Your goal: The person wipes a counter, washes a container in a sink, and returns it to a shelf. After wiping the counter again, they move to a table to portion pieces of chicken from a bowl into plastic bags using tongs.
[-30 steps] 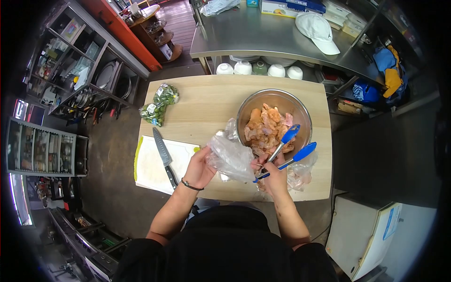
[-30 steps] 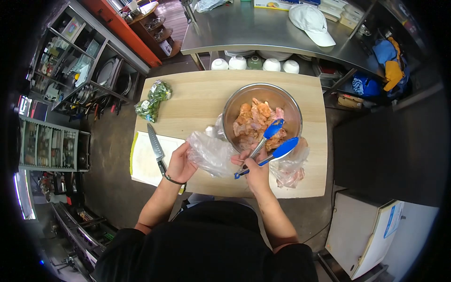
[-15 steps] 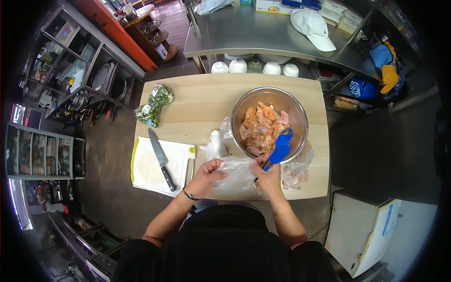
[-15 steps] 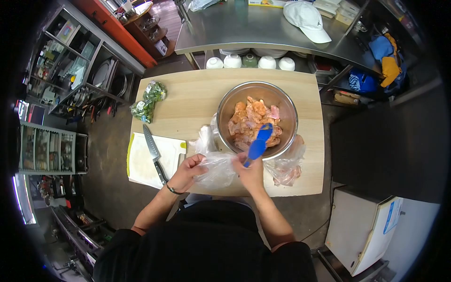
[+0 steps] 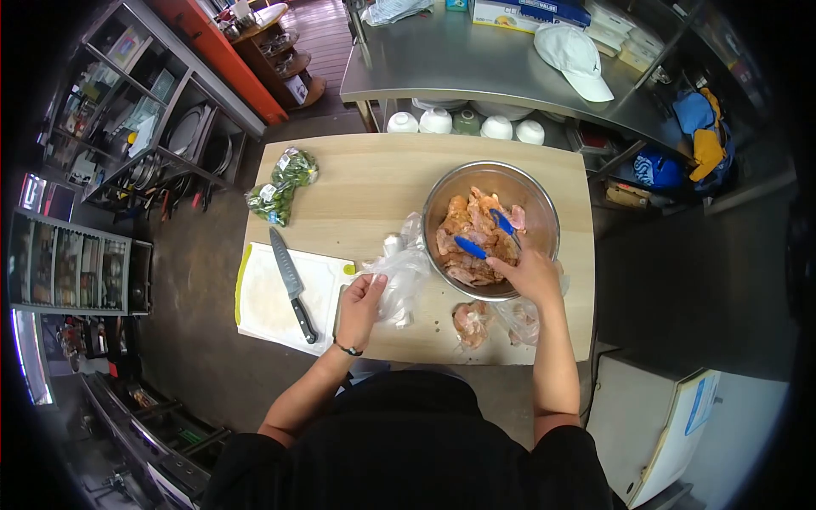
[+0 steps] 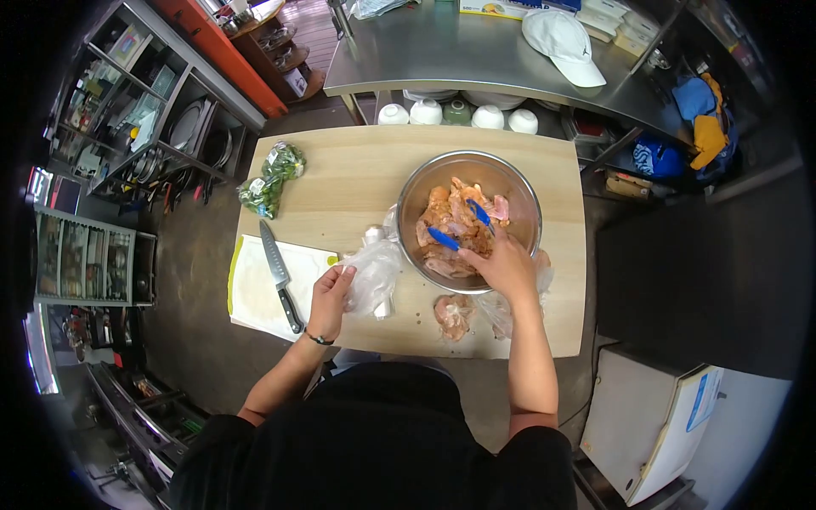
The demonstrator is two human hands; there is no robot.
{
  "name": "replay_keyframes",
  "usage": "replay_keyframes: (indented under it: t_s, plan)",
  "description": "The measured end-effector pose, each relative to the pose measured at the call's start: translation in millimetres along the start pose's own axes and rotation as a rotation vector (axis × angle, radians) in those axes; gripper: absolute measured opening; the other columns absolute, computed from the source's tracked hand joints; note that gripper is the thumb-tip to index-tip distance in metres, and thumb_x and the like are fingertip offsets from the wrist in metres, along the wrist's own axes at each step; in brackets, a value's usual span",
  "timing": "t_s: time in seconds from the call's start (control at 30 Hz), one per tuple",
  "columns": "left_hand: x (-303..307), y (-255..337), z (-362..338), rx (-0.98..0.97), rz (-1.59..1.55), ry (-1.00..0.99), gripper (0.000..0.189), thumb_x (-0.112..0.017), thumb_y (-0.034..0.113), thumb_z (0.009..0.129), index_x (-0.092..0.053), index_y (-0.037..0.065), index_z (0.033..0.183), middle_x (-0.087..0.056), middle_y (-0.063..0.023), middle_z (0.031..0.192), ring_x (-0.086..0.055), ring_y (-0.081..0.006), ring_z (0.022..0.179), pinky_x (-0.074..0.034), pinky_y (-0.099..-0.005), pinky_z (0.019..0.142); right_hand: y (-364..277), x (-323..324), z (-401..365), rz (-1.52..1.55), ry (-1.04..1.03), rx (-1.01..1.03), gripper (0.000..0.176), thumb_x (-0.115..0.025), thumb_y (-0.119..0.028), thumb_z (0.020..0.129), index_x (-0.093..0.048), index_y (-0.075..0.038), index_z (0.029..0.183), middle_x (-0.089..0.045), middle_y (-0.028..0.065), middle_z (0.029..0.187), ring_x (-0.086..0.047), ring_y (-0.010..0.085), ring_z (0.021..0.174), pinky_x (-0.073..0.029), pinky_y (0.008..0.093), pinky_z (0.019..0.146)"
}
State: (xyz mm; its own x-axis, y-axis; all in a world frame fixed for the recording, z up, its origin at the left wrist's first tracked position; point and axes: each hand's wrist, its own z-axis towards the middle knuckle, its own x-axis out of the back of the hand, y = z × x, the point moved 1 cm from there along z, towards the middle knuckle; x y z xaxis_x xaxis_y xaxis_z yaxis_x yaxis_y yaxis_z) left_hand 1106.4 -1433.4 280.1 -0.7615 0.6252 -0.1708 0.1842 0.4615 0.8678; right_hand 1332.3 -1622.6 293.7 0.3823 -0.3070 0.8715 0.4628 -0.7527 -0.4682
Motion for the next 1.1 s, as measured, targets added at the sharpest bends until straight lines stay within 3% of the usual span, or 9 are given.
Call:
replay_keyframes:
  t_s: [0.03,0.1,0.33,0.5,0.6,0.77,0.83,0.93,1.1]
  plan:
    - [3.0,-1.0,0.0,-0.001,-0.001,0.002,0.016,-0.059,0.021,0.089,-0.061,0.006,0.087,-0.049,0.0097,0.064,-0.036,0.0014,0.053,-0.028,-0.0161,0.047,-2.2,-3.6,2.2,0.0,-0.001,0.002,0.069,-0.073,-0.041,0.069,-0.049,0.002,0.118,-0.064,0.0134,0.084,-0.063,0.027,0.076,-0.049,0.0335,0.066]
    - [8.5,-4.9,0.4,0.014,-0.003,-0.033,0.014,-0.06,0.021,0.089,-0.06,0.008,0.088,-0.051,0.0093,0.065,-0.038,0.0012,0.051,-0.028,-0.0168,0.045,-15.0,-14.1,5.2,-0.321,0.001,0.187,0.071,-0.073,-0.04,0.068,-0.047,0.004,0.117,-0.064,0.0157,0.08,-0.064,0.0306,0.072,-0.051,0.0363,0.063]
    - [6.0,-9.8,-2.1,0.019,0.001,-0.031,0.011,-0.061,0.02,0.088,-0.06,0.009,0.088,-0.054,0.0086,0.068,-0.04,0.0015,0.051,-0.029,-0.0169,0.044,-27.6,-56.2,29.1,-0.507,-0.064,0.236,0.063,-0.069,-0.036,0.071,-0.046,0.002,0.116,-0.064,0.0152,0.078,-0.064,0.027,0.065,-0.052,0.0404,0.06]
    - [6.7,-9.4,-2.1,0.028,-0.042,-0.053,0.009,-0.059,0.017,0.088,-0.06,0.008,0.089,-0.056,0.0075,0.072,-0.043,0.001,0.055,-0.032,-0.0166,0.047,-9.6,-32.9,33.6,-0.358,-0.004,0.074,0.041,-0.059,-0.035,0.08,-0.056,-0.011,0.113,-0.065,0.0152,0.073,-0.064,0.0306,0.068,-0.052,0.0427,0.061]
    - [7.1,-10.4,-1.8,0.043,-0.061,-0.04,0.009,-0.059,0.017,0.088,-0.06,0.008,0.089,-0.057,0.0068,0.073,-0.045,0.0006,0.057,-0.033,-0.0166,0.048,-6.4,-9.7,30.8,-0.333,0.027,-0.012,0.035,-0.059,-0.034,0.081,-0.06,-0.013,0.109,-0.065,0.0173,0.076,-0.064,0.0333,0.069,-0.052,0.0433,0.063]
    - [4.0,-8.9,-2.6,0.038,-0.067,-0.061,0.009,-0.059,0.017,0.088,-0.06,0.008,0.09,-0.057,0.0065,0.074,-0.046,0.0003,0.058,-0.035,-0.0166,0.049,9.4,3.3,33.1,-0.343,0.035,-0.088,0.033,-0.058,-0.035,0.082,-0.063,-0.012,0.104,-0.065,0.0191,0.079,-0.064,0.0338,0.076,-0.051,0.0442,0.068]
    - [2.0,-4.2,-5.9,0.04,-0.065,-0.069,0.01,-0.059,0.017,0.088,-0.06,0.008,0.091,-0.057,0.0065,0.074,-0.046,0.0003,0.058,-0.035,-0.0166,0.05,20.2,7.7,34.4,-0.342,0.06,-0.239,0.033,-0.057,-0.036,0.082,-0.064,-0.011,0.102,-0.065,0.0196,0.081,-0.063,0.0349,0.079,-0.051,0.0449,0.071]
    - [2.1,-0.1,-8.4,0.049,-0.072,-0.063,0.01,-0.059,0.017,0.088,-0.06,0.008,0.091,-0.057,0.0064,0.074,-0.046,0.0002,0.058,-0.035,-0.0168,0.05,30.2,29.3,28.7,-0.329,0.176,-0.276,0.033,-0.058,-0.037,0.082,-0.063,-0.009,0.099,-0.065,0.0193,0.08,-0.064,0.0351,0.076,-0.052,0.0444,0.069]
    - [-0.1,1.6,-7.0,0.063,-0.068,-0.054,0.01,-0.059,0.018,0.088,-0.06,0.008,0.089,-0.056,0.0069,0.071,-0.045,0.0004,0.056,-0.034,-0.0165,0.049,24.0,41.3,15.8,-0.255,0.112,-0.207,0.035,-0.059,-0.038,0.08,-0.064,-0.007,0.095,-0.065,0.0195,0.08,-0.064,0.0363,0.076,-0.052,0.0444,0.069]
